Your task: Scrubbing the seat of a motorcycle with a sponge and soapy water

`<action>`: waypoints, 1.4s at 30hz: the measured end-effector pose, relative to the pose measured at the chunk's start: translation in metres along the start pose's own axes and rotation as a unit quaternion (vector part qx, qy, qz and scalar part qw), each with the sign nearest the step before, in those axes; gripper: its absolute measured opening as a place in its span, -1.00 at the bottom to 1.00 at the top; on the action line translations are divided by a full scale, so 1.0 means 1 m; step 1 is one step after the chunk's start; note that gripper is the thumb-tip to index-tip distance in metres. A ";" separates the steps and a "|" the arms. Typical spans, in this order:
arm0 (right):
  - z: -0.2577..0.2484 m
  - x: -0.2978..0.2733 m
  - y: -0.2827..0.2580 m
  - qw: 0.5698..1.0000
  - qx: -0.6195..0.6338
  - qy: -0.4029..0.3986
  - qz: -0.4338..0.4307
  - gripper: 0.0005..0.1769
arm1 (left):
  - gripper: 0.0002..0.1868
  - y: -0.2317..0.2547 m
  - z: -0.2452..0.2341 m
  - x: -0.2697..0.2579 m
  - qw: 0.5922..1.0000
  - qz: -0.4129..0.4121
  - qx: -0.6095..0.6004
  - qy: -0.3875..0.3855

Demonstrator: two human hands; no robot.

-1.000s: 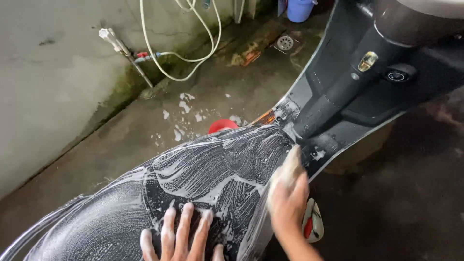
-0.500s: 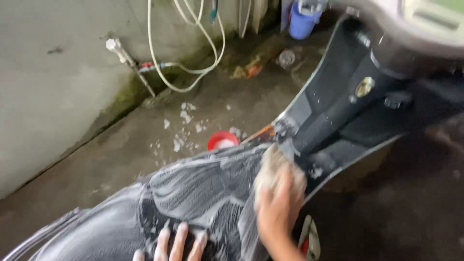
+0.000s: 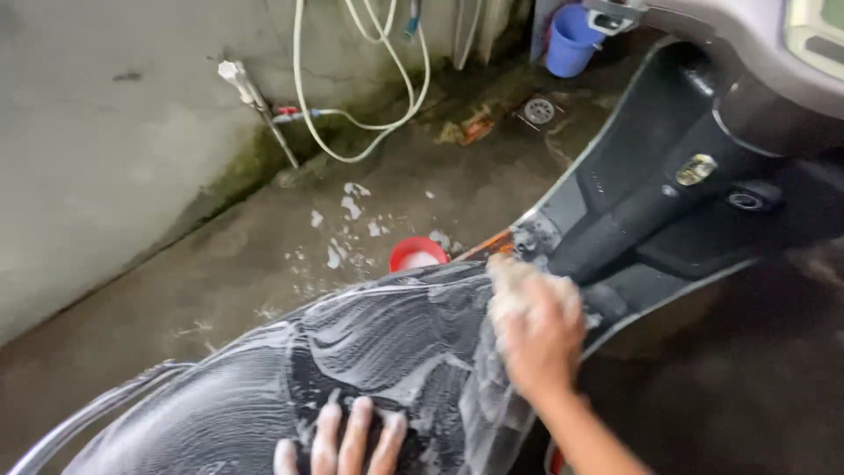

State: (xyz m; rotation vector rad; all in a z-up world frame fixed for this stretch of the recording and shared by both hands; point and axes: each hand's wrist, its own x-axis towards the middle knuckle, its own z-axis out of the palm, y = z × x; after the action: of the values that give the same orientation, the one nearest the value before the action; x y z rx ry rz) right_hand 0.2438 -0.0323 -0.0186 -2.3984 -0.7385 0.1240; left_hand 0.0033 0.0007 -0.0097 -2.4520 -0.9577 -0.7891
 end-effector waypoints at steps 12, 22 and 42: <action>0.005 -0.023 0.010 0.970 -0.107 0.027 -0.214 -0.43 | -0.48 0.001 -0.010 -0.001 0.999 0.001 -0.039 0.002; 0.014 -0.095 0.027 0.985 0.001 0.041 -0.170 -0.40 | -0.44 0.004 -0.037 0.010 0.997 -0.012 -0.059 -0.046; 0.032 -0.249 -0.074 0.962 0.163 0.216 -0.032 -0.45 | -0.42 -0.073 -0.042 -0.034 0.960 0.155 -0.149 -0.180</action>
State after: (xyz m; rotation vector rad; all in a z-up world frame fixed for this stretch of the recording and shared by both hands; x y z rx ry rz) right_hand -0.0086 -0.1005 -0.0224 -1.9869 -0.5379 -0.2782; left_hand -0.0846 0.0122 0.0116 -2.9809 -0.5690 -0.4088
